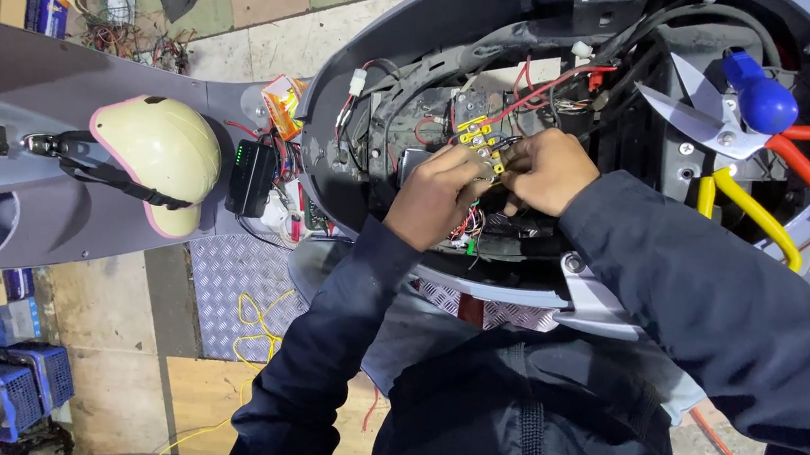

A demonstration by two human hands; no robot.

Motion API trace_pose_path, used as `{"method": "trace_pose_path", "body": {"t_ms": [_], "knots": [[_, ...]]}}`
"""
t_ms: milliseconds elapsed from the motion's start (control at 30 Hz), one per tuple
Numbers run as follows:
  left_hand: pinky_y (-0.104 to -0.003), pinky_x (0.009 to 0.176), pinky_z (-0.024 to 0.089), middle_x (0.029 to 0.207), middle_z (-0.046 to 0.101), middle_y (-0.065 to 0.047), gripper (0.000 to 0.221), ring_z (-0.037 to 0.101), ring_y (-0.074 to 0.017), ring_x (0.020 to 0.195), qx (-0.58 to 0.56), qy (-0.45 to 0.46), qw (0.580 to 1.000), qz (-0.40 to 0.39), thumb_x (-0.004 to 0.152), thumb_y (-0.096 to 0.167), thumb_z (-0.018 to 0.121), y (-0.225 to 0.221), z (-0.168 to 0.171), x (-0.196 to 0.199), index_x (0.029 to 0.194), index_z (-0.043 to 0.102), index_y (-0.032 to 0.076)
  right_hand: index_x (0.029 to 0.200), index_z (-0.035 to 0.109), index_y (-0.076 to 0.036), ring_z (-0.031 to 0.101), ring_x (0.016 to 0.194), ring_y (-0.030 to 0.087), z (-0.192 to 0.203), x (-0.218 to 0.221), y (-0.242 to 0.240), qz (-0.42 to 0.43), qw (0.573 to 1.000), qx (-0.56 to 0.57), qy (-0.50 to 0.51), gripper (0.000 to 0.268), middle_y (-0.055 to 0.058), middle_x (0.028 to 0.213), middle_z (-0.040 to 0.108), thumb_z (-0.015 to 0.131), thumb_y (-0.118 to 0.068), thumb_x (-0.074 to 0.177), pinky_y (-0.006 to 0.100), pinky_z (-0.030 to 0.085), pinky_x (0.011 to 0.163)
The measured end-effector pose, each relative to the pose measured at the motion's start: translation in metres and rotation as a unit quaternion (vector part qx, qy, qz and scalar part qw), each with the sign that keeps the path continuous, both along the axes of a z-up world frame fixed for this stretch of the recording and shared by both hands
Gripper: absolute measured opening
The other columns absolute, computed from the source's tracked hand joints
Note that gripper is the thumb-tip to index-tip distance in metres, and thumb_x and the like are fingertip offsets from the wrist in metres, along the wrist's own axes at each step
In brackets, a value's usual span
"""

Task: Stripping electrical wires and connecting them to a terminal block inside a scooter's body.

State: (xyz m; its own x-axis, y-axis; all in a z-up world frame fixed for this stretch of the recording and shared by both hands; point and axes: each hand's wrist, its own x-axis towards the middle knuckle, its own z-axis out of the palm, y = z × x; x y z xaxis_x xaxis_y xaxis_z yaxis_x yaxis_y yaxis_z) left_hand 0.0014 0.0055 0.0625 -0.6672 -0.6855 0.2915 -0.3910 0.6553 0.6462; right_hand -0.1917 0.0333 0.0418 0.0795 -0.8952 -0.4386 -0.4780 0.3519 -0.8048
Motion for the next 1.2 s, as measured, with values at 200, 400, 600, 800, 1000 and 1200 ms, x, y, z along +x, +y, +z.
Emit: {"method": "trace_pose_path", "body": {"t_ms": [200, 400, 600, 800, 1000, 1200], "knots": [[-0.034, 0.068, 0.06, 0.079, 0.061, -0.002, 0.014, 0.067, -0.0235, 0.075, -0.02, 0.031, 0.996, 0.083, 0.087, 0.018, 0.08, 0.007, -0.021, -0.003, 0.086, 0.069, 0.01, 0.106, 0.075, 0.003, 0.076, 0.075, 0.034, -0.018, -0.008, -0.005, -0.009, 1.0, -0.015, 0.0, 0.03, 0.017, 0.075, 0.076, 0.069, -0.015, 0.082, 0.043, 0.056, 0.08], [-0.035, 0.085, 0.055, 0.083, 0.059, -0.009, 0.015, 0.067, -0.0325, 0.087, -0.105, 0.022, 0.994, 0.033, 0.098, 0.015, 0.067, 0.01, -0.025, -0.003, 0.09, 0.065, 0.002, 0.106, 0.077, -0.003, 0.074, 0.094, 0.036, -0.032, -0.01, -0.006, 0.007, 0.999, -0.009, 0.039, 0.03, 0.018, 0.091, 0.078, 0.072, -0.021, 0.083, 0.048, 0.055, 0.086], [-0.037, 0.102, 0.046, 0.103, 0.061, -0.01, 0.011, 0.061, -0.0326, 0.098, -0.024, 0.018, 0.996, -0.082, 0.102, 0.008, 0.054, -0.001, -0.046, 0.009, 0.105, 0.063, 0.003, 0.107, 0.076, 0.001, 0.075, 0.081, 0.034, -0.029, -0.014, -0.007, 0.005, 1.0, -0.006, 0.009, 0.031, 0.02, 0.088, 0.077, 0.072, -0.018, 0.084, 0.045, 0.055, 0.085], [-0.047, 0.09, 0.053, 0.095, 0.06, -0.014, 0.015, 0.062, -0.0374, 0.093, -0.059, 0.048, 0.997, -0.004, 0.102, 0.009, 0.059, 0.01, -0.043, -0.002, 0.112, 0.066, -0.001, 0.107, 0.076, 0.001, 0.075, 0.077, 0.033, -0.023, -0.015, -0.004, 0.012, 1.0, -0.013, 0.026, 0.031, 0.019, 0.086, 0.077, 0.072, -0.018, 0.084, 0.045, 0.056, 0.082], [-0.036, 0.098, 0.056, 0.102, 0.068, -0.005, 0.028, 0.065, -0.0263, 0.104, -0.006, 0.034, 0.999, -0.019, 0.102, 0.004, 0.054, 0.011, -0.038, -0.001, 0.127, 0.062, 0.012, 0.107, 0.076, 0.0, 0.075, 0.07, 0.032, -0.006, -0.01, -0.002, 0.01, 1.0, -0.011, 0.026, 0.029, 0.017, 0.08, 0.076, 0.071, -0.016, 0.083, 0.043, 0.056, 0.078], [-0.039, 0.084, 0.059, 0.103, 0.067, -0.008, 0.026, 0.066, -0.0289, 0.096, -0.045, 0.051, 0.994, 0.083, 0.093, 0.023, 0.075, 0.013, -0.032, 0.0, 0.113, 0.067, 0.009, 0.107, 0.077, -0.001, 0.075, 0.073, 0.031, -0.019, -0.011, -0.003, 0.011, 1.0, -0.006, 0.021, 0.031, 0.017, 0.085, 0.077, 0.071, -0.018, 0.082, 0.043, 0.056, 0.079]]}}
